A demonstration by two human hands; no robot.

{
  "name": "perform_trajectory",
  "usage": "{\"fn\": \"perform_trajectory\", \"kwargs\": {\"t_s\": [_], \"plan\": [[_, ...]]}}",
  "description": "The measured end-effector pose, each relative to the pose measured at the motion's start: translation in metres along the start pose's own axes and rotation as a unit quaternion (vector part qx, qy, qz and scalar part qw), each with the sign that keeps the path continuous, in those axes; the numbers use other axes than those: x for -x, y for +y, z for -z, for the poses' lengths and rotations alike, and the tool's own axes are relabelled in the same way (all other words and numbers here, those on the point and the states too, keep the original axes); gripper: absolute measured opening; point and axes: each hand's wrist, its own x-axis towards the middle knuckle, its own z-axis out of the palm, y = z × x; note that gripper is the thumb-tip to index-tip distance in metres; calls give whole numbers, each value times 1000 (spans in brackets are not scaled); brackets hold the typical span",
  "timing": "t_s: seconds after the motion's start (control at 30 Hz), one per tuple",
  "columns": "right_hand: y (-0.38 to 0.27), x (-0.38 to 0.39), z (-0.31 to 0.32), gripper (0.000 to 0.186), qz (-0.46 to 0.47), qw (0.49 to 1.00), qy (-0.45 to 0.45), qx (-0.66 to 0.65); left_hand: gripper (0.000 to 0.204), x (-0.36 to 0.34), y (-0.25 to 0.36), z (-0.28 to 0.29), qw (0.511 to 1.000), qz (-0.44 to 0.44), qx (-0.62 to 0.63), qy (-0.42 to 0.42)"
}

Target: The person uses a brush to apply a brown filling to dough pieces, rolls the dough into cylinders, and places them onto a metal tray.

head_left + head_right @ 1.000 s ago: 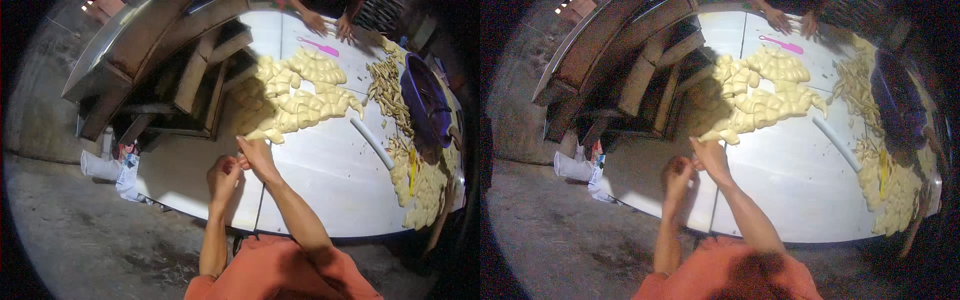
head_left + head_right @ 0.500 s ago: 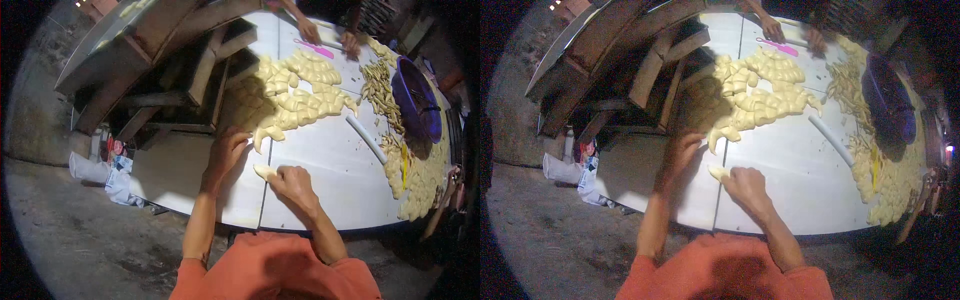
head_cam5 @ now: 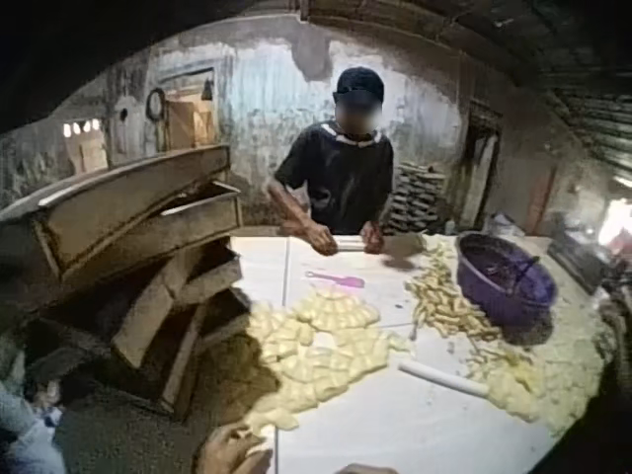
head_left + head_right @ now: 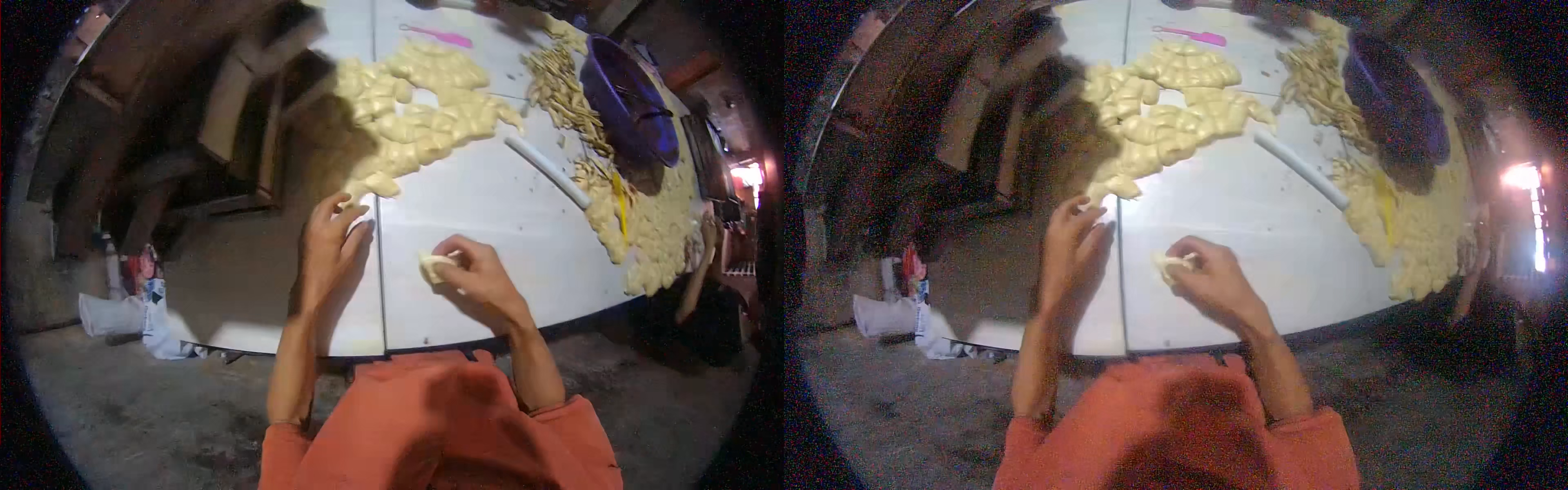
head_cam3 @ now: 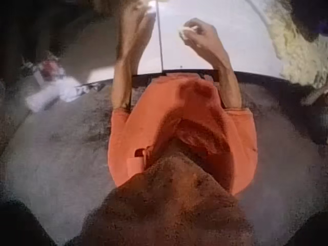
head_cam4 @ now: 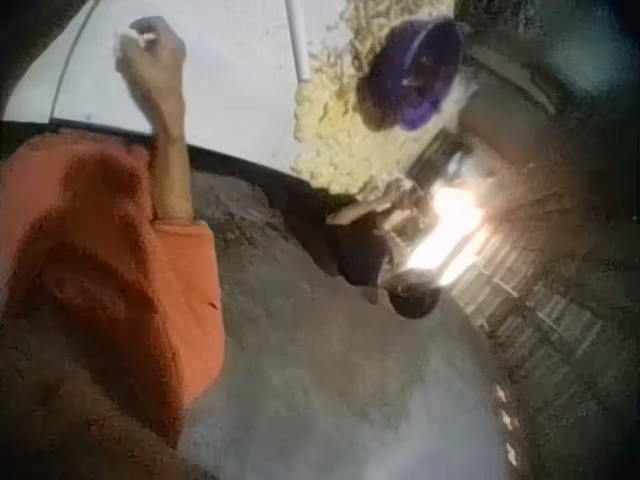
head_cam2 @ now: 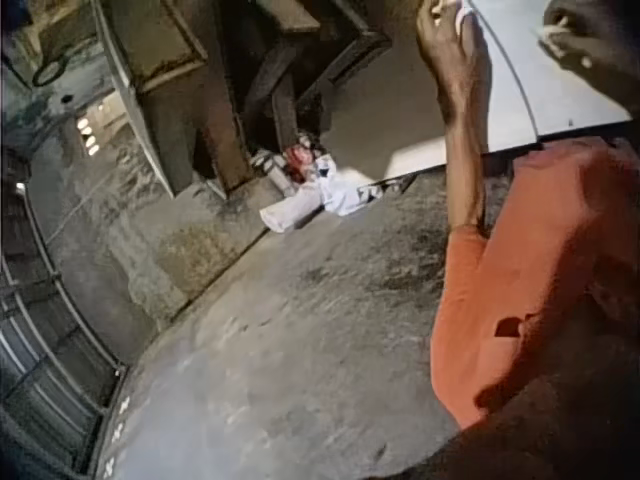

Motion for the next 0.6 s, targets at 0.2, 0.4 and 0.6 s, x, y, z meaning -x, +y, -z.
{"fn": "perform_trajectory", "kwargs": {"t_s": [0.2,0.4,0.6], "plan": [[30,20,58,24,84,967,16,240,27,37,55,-28,987,-124,-29,-94],[39,18,73,35,304,872,33,382,40,79,102,-77,964,-228,-65,-121],[98,29,69,88,334,805,-89,482,65,116,100,-112,926,-186,-247,-216]]}}
